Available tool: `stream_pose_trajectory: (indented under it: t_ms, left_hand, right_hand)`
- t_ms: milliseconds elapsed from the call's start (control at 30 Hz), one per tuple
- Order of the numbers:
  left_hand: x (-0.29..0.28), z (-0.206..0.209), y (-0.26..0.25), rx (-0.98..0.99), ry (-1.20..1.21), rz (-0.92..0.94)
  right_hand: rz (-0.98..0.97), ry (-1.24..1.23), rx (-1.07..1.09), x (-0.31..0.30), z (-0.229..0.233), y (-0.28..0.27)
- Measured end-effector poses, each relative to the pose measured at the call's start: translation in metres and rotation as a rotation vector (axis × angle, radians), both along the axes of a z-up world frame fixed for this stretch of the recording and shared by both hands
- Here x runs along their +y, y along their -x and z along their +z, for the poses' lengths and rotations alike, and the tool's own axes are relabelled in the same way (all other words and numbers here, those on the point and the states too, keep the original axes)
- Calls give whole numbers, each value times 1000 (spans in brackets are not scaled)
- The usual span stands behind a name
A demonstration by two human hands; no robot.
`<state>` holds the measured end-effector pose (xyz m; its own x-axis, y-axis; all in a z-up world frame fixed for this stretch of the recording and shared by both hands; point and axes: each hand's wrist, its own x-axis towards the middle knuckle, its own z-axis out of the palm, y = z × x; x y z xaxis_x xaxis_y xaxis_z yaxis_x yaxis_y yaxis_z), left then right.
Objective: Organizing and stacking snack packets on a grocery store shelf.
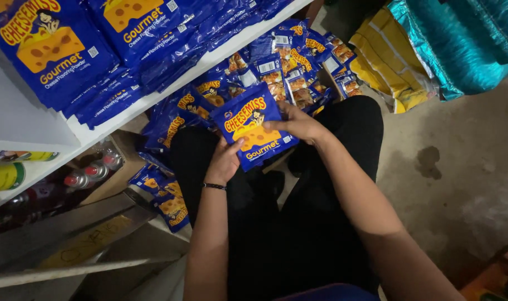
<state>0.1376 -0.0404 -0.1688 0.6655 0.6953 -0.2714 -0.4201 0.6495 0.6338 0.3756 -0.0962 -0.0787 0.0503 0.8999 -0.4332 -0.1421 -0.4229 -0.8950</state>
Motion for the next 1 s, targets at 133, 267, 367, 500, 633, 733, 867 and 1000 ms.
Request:
stream_pose_trajectory:
  t_ms: [133, 267, 367, 500, 633, 733, 867, 1000]
  left_hand:
    - [1, 0, 1, -23, 28, -41]
    - [1, 11, 0, -32, 93, -30]
    - [3, 15, 1, -52, 89, 19]
    - [5, 20, 5, -87, 144, 67]
    - [8, -3, 5, -91, 128, 132]
    - [6, -7, 2, -4, 94, 83]
    - [5, -1, 2, 1, 29, 62]
    - [5, -4, 2, 34, 78, 20]
  right_hand:
    - [16, -77, 45, 0, -11, -7]
    - [46, -109, 3, 1, -27, -6]
    - [25, -49, -85, 6, -22, -3]
    - [178, 184, -123, 3, 38, 7]
    - [232, 132, -13, 3, -4, -2]
    - [215, 128, -90, 3, -11, -4]
    - [177, 50, -167, 4, -33, -10]
    - [98, 25, -81, 7, -23, -7]
